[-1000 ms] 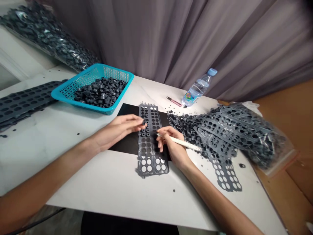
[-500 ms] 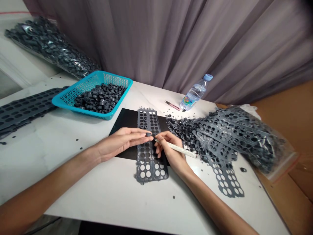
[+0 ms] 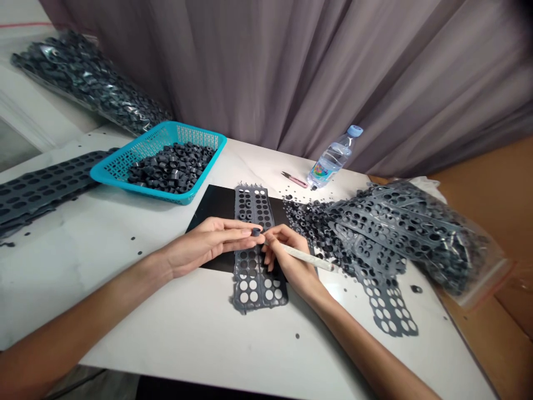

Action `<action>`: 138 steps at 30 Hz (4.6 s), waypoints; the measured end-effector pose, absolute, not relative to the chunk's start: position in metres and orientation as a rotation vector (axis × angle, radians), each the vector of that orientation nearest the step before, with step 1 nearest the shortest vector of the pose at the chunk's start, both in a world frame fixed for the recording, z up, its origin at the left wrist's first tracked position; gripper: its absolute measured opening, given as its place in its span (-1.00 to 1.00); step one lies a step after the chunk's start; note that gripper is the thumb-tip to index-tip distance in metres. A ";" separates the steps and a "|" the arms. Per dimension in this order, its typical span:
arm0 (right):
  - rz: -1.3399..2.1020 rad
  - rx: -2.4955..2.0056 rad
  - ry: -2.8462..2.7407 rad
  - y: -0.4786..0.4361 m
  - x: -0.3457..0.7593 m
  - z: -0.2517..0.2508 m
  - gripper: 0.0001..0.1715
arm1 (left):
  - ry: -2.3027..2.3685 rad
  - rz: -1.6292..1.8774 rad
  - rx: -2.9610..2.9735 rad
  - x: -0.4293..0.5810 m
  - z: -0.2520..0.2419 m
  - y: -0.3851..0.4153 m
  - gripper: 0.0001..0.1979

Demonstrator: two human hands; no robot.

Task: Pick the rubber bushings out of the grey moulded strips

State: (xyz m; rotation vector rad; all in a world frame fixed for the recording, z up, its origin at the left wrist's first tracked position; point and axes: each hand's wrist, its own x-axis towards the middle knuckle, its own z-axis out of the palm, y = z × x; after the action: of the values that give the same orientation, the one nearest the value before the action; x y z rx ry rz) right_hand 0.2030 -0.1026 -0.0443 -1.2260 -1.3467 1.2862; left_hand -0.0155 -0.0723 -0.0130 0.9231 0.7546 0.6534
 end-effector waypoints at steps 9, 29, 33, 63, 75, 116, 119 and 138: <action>1.284 -1.239 -1.458 -0.106 0.203 -0.042 -0.69 | 0.761 0.652 0.920 -0.013 -0.008 -0.076 -0.70; 1.181 -1.250 -1.660 -0.114 0.201 -0.034 -0.67 | 0.711 0.635 0.972 -0.014 -0.007 -0.075 -0.67; 1.164 -1.256 -1.710 -0.116 0.202 -0.032 -0.69 | 0.738 0.723 0.992 -0.018 -0.002 -0.072 -0.70; 0.716 -1.163 -1.705 -0.124 0.211 -0.036 -0.85 | 0.678 0.616 1.010 -0.019 0.003 -0.077 -0.63; 0.095 -1.134 -2.284 -0.117 0.221 -0.023 -0.76 | 0.801 0.678 1.455 -0.004 -0.023 -0.073 -0.60; 1.389 -1.188 -1.450 -0.110 0.215 -0.045 -0.96 | 0.919 0.490 2.254 -0.019 -0.034 -0.070 -0.74; 1.428 -1.155 -1.446 -0.109 0.215 -0.045 -0.96 | 0.915 0.485 2.292 -0.019 -0.033 -0.070 -0.76; 1.214 -1.250 -1.687 -0.116 0.212 -0.037 -0.92 | 0.901 0.450 2.674 -0.014 -0.042 -0.077 -0.70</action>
State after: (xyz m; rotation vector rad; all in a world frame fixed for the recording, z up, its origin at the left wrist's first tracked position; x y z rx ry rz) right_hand 0.2117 -0.1161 -0.0370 -1.2497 -1.6870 1.2140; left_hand -0.0139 -0.0767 -0.0419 2.6735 0.9012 0.4502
